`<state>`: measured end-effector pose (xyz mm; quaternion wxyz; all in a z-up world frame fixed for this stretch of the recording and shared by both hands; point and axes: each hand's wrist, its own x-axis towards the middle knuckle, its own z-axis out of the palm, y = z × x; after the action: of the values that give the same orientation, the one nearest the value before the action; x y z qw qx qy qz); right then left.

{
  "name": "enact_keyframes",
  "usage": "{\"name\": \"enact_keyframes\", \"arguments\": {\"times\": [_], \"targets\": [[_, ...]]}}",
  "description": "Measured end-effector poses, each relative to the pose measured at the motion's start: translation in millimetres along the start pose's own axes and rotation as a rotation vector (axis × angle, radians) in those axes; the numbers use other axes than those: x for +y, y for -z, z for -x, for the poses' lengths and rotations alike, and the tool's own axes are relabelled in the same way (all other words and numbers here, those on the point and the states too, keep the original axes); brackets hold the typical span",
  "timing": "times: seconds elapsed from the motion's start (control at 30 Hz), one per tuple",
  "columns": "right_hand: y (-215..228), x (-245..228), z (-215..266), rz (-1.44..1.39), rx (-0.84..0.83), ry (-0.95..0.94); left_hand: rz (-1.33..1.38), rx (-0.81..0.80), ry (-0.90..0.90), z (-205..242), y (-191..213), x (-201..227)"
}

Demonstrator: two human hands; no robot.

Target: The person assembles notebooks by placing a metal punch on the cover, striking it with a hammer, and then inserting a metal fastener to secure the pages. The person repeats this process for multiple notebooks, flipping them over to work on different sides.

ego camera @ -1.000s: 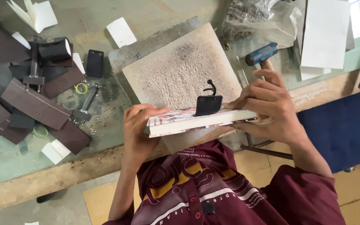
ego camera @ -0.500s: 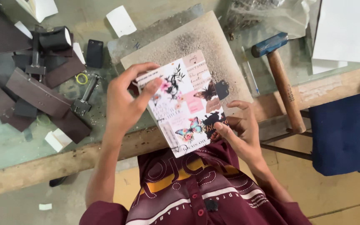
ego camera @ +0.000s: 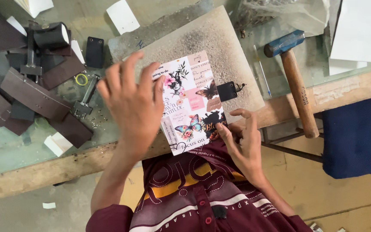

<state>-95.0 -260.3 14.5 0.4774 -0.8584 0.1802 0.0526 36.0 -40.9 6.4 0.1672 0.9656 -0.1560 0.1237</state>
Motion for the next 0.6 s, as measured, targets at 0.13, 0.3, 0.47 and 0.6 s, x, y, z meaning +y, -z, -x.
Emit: {"name": "enact_keyframes", "arguments": {"times": [0.13,0.3,0.47,0.6], "targets": [[0,-4,-3,0.146,-0.001,0.050,0.152,-0.182,-0.095,17,-1,41],[14,-7,-24,0.419,0.125,0.112,0.333,-0.199,-0.068,27,-3,58],[33,-4,-63,0.675,0.133,0.513,0.426,-0.179,-0.037,23,0,54],[34,-1,-71,0.625,0.100,0.616,0.457,-0.195,-0.026,22,2,52]]}}
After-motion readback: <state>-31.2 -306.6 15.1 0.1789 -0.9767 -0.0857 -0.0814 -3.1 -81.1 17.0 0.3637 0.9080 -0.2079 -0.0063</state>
